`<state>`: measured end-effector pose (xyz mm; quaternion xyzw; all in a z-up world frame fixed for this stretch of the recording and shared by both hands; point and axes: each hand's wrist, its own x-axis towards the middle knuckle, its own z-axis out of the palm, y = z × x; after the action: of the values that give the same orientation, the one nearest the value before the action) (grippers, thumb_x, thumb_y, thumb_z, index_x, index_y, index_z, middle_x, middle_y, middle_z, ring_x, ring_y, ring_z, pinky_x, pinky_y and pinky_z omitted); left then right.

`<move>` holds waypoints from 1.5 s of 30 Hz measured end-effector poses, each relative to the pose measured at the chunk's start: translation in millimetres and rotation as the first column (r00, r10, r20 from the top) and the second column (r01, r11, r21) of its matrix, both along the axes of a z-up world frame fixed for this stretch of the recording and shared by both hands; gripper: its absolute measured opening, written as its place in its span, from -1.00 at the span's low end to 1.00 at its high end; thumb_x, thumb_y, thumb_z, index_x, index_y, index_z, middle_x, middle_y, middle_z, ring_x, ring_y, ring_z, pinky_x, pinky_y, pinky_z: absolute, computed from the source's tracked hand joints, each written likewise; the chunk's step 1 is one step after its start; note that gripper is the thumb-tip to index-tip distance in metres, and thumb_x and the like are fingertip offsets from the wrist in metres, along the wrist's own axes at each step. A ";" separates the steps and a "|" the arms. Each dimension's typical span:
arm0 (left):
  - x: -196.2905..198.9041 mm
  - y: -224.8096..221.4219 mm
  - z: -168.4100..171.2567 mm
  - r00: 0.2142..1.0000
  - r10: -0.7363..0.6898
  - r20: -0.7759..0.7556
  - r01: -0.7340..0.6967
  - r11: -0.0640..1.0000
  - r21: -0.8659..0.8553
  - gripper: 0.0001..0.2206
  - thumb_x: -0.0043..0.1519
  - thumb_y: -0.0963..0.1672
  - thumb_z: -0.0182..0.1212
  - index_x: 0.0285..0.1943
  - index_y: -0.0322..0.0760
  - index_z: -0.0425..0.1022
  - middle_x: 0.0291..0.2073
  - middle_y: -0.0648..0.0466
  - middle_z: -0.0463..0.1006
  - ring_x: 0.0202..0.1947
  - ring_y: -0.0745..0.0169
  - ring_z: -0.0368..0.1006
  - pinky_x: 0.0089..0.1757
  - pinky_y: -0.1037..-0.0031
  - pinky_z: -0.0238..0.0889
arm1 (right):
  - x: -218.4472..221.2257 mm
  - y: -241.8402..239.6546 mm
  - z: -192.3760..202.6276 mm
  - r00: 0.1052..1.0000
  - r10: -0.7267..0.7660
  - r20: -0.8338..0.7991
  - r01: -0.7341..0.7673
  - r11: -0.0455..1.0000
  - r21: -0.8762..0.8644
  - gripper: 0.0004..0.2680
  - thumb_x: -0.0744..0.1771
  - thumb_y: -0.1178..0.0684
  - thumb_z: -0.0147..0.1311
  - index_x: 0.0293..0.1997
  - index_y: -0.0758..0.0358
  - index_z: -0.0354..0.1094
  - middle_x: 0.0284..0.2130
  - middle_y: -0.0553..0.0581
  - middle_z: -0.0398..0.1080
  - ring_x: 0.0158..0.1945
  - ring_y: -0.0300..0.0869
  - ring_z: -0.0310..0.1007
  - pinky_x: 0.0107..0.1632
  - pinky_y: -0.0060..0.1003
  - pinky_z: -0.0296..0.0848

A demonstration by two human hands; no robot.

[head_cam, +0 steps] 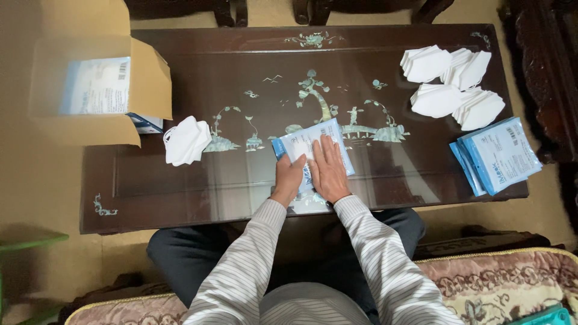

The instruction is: Packaging face masks into individual blue envelopes at a table

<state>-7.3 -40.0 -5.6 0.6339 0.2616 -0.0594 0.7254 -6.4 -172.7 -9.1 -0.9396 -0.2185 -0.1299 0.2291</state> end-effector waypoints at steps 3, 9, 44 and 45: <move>2.6 4.2 10.1 0.999 -0.048 0.006 0.048 0.999 0.025 -0.55 0.28 -0.02 0.28 0.21 -0.47 0.48 0.00 -0.24 0.59 0.06 -0.03 0.50 0.01 0.12 0.33 | -0.3 1.5 0.9 1.000 0.004 0.004 -0.004 0.999 -0.035 -0.59 0.47 -0.06 -0.20 0.52 0.28 0.00 0.48 0.43 -0.06 0.55 0.20 -0.15 0.55 0.11 -0.25; 5.7 31.2 -24.0 0.981 -0.192 -0.001 0.169 0.865 0.472 -0.60 0.12 0.08 0.39 -0.19 -0.32 0.56 -0.31 -0.23 0.55 -0.12 -0.30 0.49 -0.07 0.07 0.32 | 0.7 6.0 2.0 0.999 0.002 0.048 0.005 0.990 -0.141 -0.60 0.45 -0.12 -0.12 0.45 0.28 0.14 0.42 0.52 0.02 0.51 0.28 -0.07 0.51 0.21 -0.18; -15.0 287.5 18.9 0.978 0.155 0.137 -0.189 0.403 0.895 -0.58 0.15 -0.05 0.49 0.16 -0.30 0.58 -0.06 -0.05 0.48 -0.01 -0.07 0.43 0.07 0.21 0.32 | 26.7 -159.3 -13.8 0.946 -0.289 0.149 0.316 0.926 -0.205 -0.59 0.50 -0.08 -0.19 0.43 0.51 0.22 0.41 0.56 0.15 0.50 0.33 0.04 0.39 0.43 0.04; -14.0 289.9 16.7 0.987 0.143 0.076 -0.133 0.446 0.885 -0.57 0.18 -0.05 0.47 0.17 -0.33 0.57 -0.06 -0.06 0.48 0.00 -0.07 0.44 0.07 0.22 0.32 | 26.1 -159.0 -13.3 0.946 -0.294 0.139 0.318 0.926 -0.205 -0.58 0.51 -0.09 -0.20 0.44 0.50 0.21 0.42 0.55 0.14 0.51 0.33 0.03 0.40 0.42 0.02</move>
<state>-21.3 249.9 11.0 0.8946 0.3084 0.1412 0.2909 19.7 -331.7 -22.4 -0.9738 -0.0943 -0.1879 0.0865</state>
